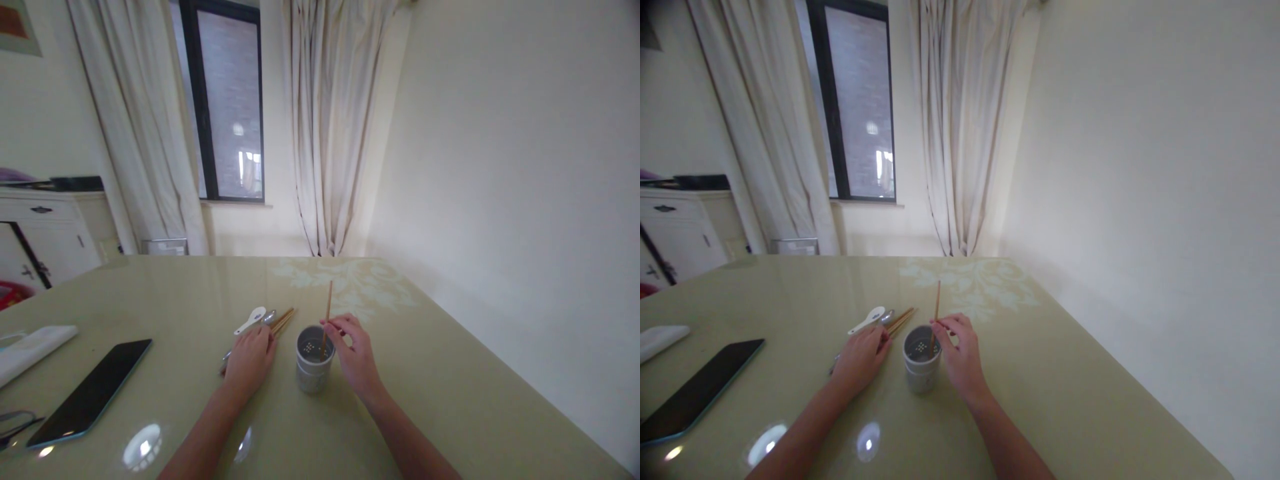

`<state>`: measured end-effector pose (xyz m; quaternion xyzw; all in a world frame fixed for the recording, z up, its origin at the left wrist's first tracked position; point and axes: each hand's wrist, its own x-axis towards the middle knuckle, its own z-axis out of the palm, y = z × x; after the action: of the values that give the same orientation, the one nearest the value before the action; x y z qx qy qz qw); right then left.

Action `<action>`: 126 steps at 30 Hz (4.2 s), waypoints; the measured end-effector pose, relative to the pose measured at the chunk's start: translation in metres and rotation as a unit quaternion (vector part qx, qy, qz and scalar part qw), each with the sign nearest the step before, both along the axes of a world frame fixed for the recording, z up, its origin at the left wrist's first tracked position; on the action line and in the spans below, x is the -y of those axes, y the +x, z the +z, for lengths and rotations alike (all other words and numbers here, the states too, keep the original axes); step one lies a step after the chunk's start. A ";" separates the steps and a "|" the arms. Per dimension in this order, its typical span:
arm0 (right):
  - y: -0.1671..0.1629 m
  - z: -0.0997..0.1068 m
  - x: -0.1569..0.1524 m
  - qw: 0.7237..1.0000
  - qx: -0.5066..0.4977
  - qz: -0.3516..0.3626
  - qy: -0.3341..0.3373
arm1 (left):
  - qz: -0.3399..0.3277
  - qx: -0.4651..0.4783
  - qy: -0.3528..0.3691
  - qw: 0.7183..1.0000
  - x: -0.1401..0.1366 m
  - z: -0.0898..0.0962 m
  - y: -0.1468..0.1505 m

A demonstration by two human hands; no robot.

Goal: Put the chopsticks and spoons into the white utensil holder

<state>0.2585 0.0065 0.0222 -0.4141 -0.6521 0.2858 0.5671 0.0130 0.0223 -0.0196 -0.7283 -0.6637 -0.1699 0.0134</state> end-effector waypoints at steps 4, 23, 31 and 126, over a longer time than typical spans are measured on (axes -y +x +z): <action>0.002 -0.004 -0.007 0.999 -0.027 0.003 -0.029 | -0.018 -0.008 0.007 1.000 0.005 0.002 0.005; -0.015 -0.034 -0.019 0.936 -0.185 0.131 -0.270 | -0.221 0.181 0.067 0.956 0.020 0.010 0.039; 0.012 -0.017 -0.035 0.955 -0.271 -0.072 -0.099 | -0.145 0.191 0.098 0.966 0.006 0.007 0.019; -0.001 -0.015 -0.033 0.961 -0.244 0.016 -0.131 | -0.173 0.415 0.007 0.893 0.018 0.015 0.045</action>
<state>0.2577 0.0394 0.0067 -0.3920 -0.4573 0.4704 0.6450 0.0575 0.0047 -0.0050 -0.6948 -0.4711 -0.4612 -0.2873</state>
